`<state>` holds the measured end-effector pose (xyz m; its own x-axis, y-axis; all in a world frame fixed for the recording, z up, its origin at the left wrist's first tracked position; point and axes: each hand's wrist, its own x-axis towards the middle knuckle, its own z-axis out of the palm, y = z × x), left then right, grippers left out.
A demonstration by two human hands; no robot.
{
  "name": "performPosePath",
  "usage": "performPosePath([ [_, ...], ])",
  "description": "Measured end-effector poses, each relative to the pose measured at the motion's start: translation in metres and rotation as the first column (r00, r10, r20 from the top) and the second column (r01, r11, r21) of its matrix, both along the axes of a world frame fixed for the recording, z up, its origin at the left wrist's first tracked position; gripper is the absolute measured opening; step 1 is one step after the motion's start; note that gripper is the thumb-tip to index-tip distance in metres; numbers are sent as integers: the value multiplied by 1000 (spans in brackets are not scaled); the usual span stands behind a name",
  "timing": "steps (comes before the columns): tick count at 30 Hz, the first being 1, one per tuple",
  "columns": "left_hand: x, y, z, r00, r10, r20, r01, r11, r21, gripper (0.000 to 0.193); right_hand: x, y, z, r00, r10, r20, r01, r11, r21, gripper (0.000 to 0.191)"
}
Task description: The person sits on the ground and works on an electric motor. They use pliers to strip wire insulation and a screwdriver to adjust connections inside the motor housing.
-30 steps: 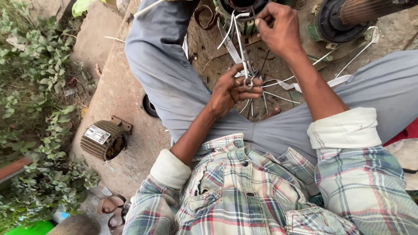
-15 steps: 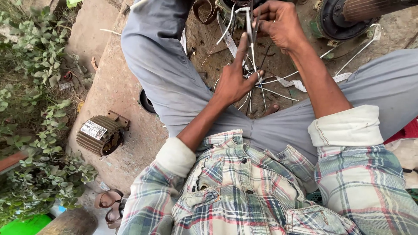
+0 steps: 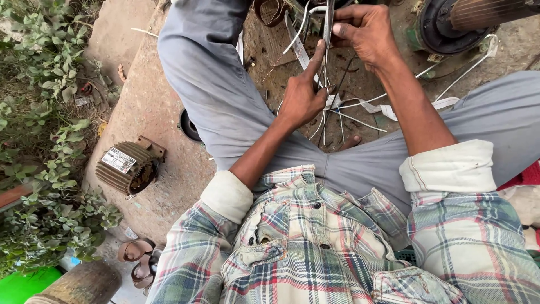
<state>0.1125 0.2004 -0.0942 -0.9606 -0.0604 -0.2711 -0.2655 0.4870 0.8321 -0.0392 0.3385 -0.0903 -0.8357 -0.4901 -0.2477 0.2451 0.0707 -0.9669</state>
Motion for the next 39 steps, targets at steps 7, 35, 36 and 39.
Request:
performPosePath([
  [7, -3, 1, -3, 994, -3, -105, 9, 998, 58, 105, 2, 2, -3, 1000, 4, -22, -5, 999, -47, 21],
  [35, -25, 4, -20, 996, 75, 52, -79, 993, 85, 105, 6, -4, -7, 985, -74, -155, 86, 994, 72, 18],
  [36, -25, 4, -19, 995, 76, 72, -82, 993, 82, 105, 6, -4, -8, 984, -73, -162, 87, 993, 79, 17],
  [39, -32, 2, -23, 997, 69, 23, -70, 996, 55, 105, 4, -3, -9, 984, -71, -166, 86, 992, 87, 16],
])
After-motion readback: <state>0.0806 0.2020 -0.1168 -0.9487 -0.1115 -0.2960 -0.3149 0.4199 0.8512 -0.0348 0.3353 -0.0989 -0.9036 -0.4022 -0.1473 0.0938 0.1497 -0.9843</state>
